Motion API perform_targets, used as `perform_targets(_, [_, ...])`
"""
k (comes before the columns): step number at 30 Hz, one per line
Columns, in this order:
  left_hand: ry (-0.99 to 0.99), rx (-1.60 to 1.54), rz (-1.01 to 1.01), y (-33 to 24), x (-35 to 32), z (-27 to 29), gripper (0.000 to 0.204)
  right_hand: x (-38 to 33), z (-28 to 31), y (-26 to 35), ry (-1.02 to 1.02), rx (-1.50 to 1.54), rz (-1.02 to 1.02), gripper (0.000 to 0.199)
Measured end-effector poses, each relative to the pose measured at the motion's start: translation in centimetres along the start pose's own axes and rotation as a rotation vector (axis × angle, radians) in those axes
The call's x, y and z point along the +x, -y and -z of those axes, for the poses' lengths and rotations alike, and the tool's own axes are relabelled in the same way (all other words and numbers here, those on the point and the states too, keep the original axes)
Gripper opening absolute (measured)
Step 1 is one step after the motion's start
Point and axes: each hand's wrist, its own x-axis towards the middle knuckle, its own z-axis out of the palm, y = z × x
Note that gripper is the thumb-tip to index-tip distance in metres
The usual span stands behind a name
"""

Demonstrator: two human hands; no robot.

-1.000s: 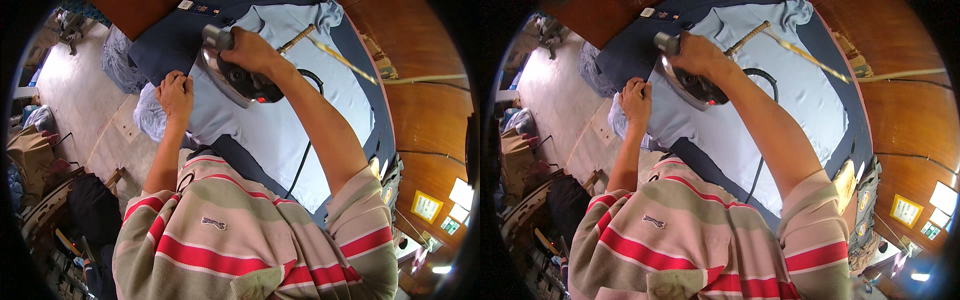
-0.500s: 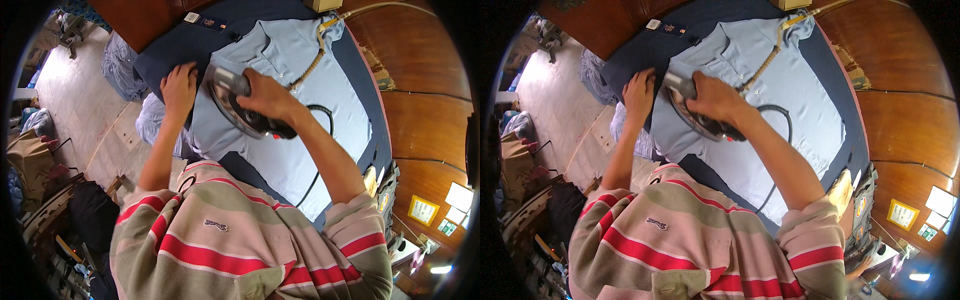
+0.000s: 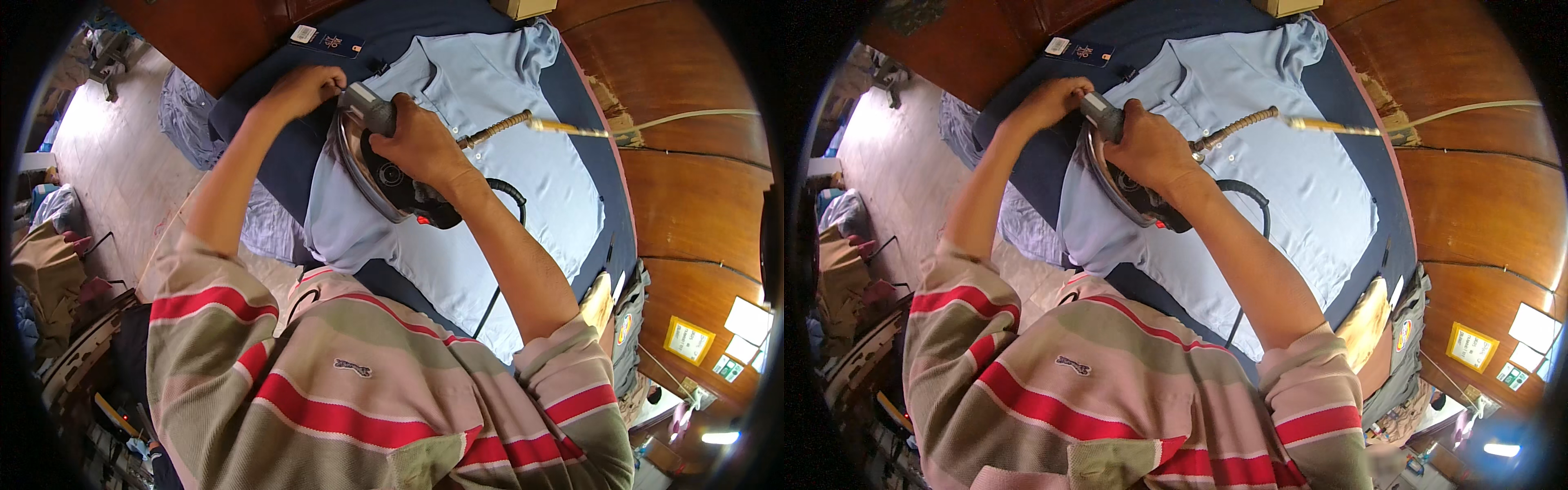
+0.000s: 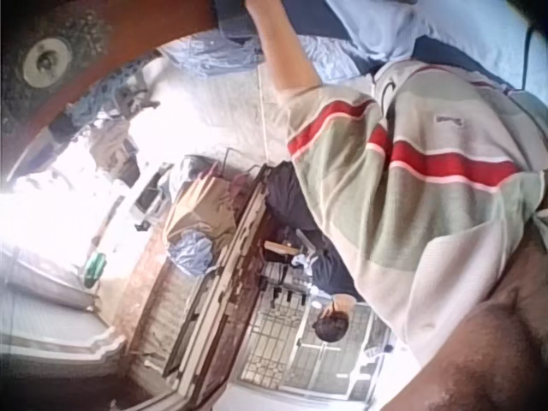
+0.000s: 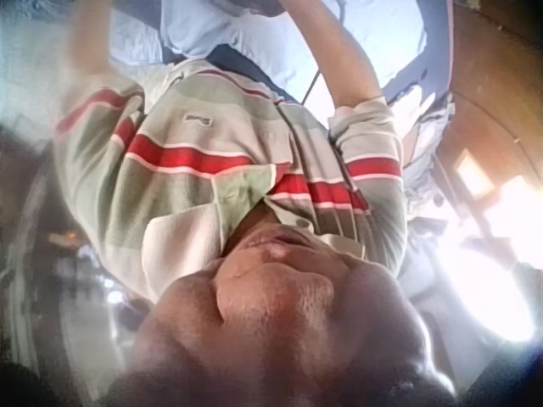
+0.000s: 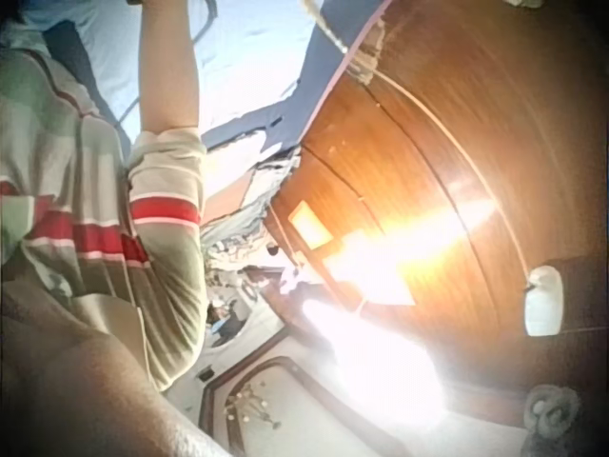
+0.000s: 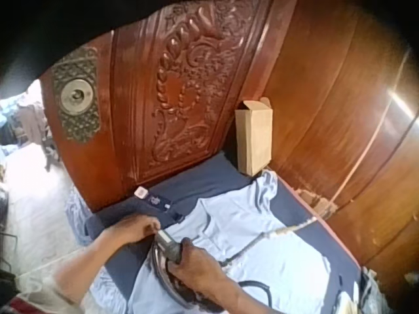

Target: The person irons the sleeves and main body of a light-blue shirt using a steam iron, then lifts the shirt and places it onto a stack of similar garments.

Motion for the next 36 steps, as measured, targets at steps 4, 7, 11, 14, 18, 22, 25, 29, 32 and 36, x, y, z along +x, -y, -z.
perform_targets(4, [-0.503, 0.257, 0.247, -2.3, -9.4, -5.7, 0.018, 1.5, -0.3, 0.8, -0.035, -0.014, 0.059, 0.046])
perform_targets(7, [-0.585, 0.232, 0.266, -2.8, -12.6, -8.5, 0.013, 3.4, -0.7, 0.7, -0.069, -0.025, 0.123, 0.049])
perform_targets(11, [-0.648, 0.206, 0.205, -0.4, -13.0, -9.3, 0.012, 2.8, -0.6, 0.6, 0.018, 0.0, 0.115, 0.053])
perform_targets(14, [-0.706, 0.076, 0.236, 0.6, -14.1, -9.4, 0.013, 0.0, -0.4, 0.3, 0.152, -0.029, 0.149, 0.048])
perform_targets(18, [-0.771, 0.031, 0.135, -3.5, -15.8, -9.7, 0.017, -5.2, 0.4, -2.9, 0.107, -0.034, 0.083, 0.045])
perform_targets(22, [-0.66, 0.067, -0.092, -6.9, -17.6, -11.9, 0.018, -12.1, 1.0, -5.7, 0.096, 0.018, -0.07, 0.042])
perform_targets(25, [-0.733, -0.059, -0.14, -7.0, -17.9, -13.6, 0.019, -17.2, -0.3, -5.3, 0.157, 0.069, -0.123, 0.042])
perform_targets(29, [-0.745, -0.061, -0.205, -10.0, -17.1, -14.1, 0.018, -22.1, -0.5, -5.8, 0.222, 0.067, -0.095, 0.042])
perform_targets(32, [-0.672, -0.153, -0.32, -12.9, -16.6, -16.3, 0.02, -23.0, 0.8, -8.5, 0.146, 0.042, -0.125, 0.041])
perform_targets(36, [-0.447, 0.272, -0.295, -15.5, -17.1, -19.4, 0.045, -23.9, 2.9, -14.1, -0.019, -0.006, -0.159, 0.045])
